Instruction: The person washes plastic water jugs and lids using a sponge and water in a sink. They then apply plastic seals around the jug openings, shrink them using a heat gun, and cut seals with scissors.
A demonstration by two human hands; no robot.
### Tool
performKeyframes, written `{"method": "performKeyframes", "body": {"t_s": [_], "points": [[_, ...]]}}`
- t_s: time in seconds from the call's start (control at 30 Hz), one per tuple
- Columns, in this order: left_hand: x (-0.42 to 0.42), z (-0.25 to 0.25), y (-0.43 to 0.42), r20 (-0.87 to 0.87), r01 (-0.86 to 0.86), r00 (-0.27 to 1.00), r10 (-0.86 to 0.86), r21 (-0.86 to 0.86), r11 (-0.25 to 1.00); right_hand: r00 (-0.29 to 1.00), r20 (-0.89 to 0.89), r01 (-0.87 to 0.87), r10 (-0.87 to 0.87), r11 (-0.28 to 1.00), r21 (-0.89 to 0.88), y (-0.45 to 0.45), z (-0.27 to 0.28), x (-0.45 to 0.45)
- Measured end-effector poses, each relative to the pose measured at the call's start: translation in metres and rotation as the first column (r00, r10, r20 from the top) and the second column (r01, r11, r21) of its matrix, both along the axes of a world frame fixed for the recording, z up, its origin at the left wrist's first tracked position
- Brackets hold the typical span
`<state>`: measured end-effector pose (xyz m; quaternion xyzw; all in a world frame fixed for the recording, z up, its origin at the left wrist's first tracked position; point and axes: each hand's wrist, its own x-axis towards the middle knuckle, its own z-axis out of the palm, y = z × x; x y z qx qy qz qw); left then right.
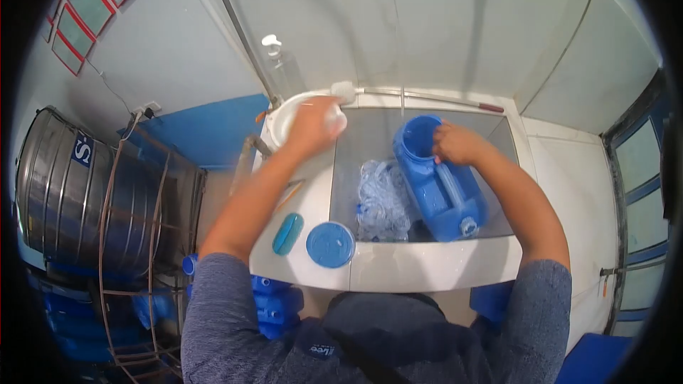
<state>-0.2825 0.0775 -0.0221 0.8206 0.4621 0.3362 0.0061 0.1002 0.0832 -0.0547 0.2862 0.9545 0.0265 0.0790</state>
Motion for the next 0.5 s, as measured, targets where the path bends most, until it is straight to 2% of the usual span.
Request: {"method": "performKeyframes", "body": {"t_s": [0.03, 0.07, 0.13, 0.17, 0.2, 0.23, 0.27, 0.3, 0.33, 0.37, 0.4, 0.47, 0.5], "points": [[0.032, -0.005, -0.014, -0.115, 0.251, 0.962, -0.248, 0.010, 0.968, 0.999, 0.024, -0.031, 0.032, 0.998, -0.062, 0.004, 0.007, -0.015], [0.065, -0.007, -0.032, -0.071, 0.404, 0.909, -0.411, -0.095, 0.910, 0.997, 0.045, -0.061, 0.067, 0.991, -0.121, 0.009, 0.016, -0.031], [0.115, -0.058, -0.044, -0.135, 0.455, 0.884, -0.447, 0.036, 0.890, 0.982, -0.145, 0.058, -0.123, 0.921, -0.386, 0.025, 0.008, -0.047], [0.135, -0.081, -0.045, -0.127, 0.454, 0.885, -0.448, 0.026, 0.890, 0.961, -0.209, 0.092, -0.183, 0.920, -0.380, 0.035, 0.009, -0.053], [0.153, -0.101, -0.046, 0.154, 0.361, 0.920, -0.359, 0.018, 0.932, 0.932, -0.271, 0.127, -0.240, 0.918, -0.375, 0.045, 0.011, -0.059], [0.162, -0.105, -0.051, 0.420, 0.268, 0.876, -0.236, -0.017, 0.963, 0.897, -0.290, 0.223, -0.334, 0.907, -0.357, 0.049, 0.016, -0.064], [0.164, -0.108, -0.052, 0.424, 0.268, 0.875, -0.233, -0.025, 0.963, 0.850, -0.312, 0.318, -0.425, 0.885, -0.340, 0.053, 0.021, -0.069], [0.165, -0.096, -0.051, 0.164, 0.202, 0.971, -0.172, -0.191, 0.961, 0.850, -0.307, 0.318, -0.427, 0.883, -0.346, 0.058, 0.021, -0.074], [0.166, -0.088, -0.052, -0.118, 0.093, 0.983, -0.138, -0.331, 0.939, 0.665, -0.462, 0.287, -0.586, 0.772, -0.567, 0.062, 0.019, -0.079], [0.169, -0.081, -0.054, -0.117, 0.069, 0.986, -0.123, -0.384, 0.921, 0.425, -0.528, 0.181, -0.735, 0.641, -0.746, 0.063, 0.016, -0.084], [0.174, -0.077, -0.054, -0.116, 0.070, 0.985, -0.124, -0.390, 0.918, 0.424, -0.524, 0.181, -0.739, 0.636, -0.750, 0.057, 0.023, -0.093], [0.182, -0.073, -0.048, -0.262, -0.132, 0.964, 0.043, -0.333, 0.934, 0.597, -0.413, 0.250, -0.688, 0.648, -0.719, 0.046, 0.050, -0.106], [0.181, -0.081, -0.043, -0.263, -0.131, 0.964, 0.041, -0.335, 0.933, 0.595, -0.412, 0.251, -0.690, 0.646, -0.721, 0.051, 0.047, -0.106]]}}
